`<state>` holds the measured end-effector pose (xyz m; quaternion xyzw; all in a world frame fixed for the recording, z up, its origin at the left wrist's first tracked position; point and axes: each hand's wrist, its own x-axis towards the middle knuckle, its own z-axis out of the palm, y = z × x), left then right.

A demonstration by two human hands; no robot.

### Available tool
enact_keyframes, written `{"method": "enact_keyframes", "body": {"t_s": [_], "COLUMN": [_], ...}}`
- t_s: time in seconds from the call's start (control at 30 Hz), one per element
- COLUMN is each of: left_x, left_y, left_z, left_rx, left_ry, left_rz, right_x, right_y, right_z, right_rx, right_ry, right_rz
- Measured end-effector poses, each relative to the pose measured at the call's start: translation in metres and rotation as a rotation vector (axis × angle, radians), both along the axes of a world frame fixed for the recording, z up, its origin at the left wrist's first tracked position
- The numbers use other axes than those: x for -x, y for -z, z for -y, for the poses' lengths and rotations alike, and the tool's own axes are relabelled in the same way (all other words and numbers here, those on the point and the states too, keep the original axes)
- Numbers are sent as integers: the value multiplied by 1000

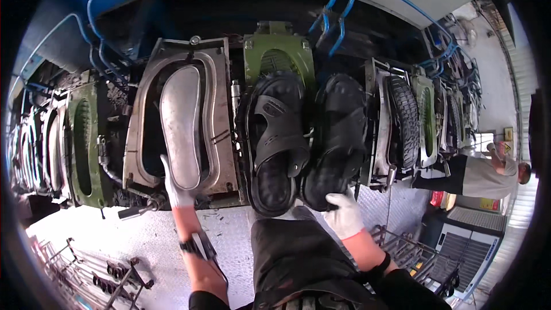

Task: Extracting sandals from molds on a rotating industrial conveyor and placing them onto a storage rack.

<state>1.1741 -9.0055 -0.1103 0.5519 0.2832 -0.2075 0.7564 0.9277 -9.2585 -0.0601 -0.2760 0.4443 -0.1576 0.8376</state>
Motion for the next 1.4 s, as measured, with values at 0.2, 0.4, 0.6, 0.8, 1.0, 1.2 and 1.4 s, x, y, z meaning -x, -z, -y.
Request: {"method": "enact_keyframes", "body": {"t_s": [0.2,0.4,0.6,0.8,1.0,1.2,1.4], "left_x": [137,105,196,451,734,911,992], "left_y": [-78,-114,-92,-117,-99,-156,-167], "left_z": [30,175,158,28,41,172,286], "left_rx": [-662,-1039,-966,-1104,-1702,-1613,-1213], "left_ry": [166,1151,459,-281,-557,-629,-1086], "left_rz": [973,685,752,259,-170,-541,-1437], "right_x": [1,23,99,152,191,212,238], "right_y": [3,13,-38,-57,-51,-41,-49], "right_z": [-1,10,59,69,55,11,-45], "right_rx": [13,281,557,207,112,39,62], "right_ry": [-146,-359,-1053,-1527,-1845,-2141,-2388], "right_rz": [7,-68,162,211,187,199,283]}}
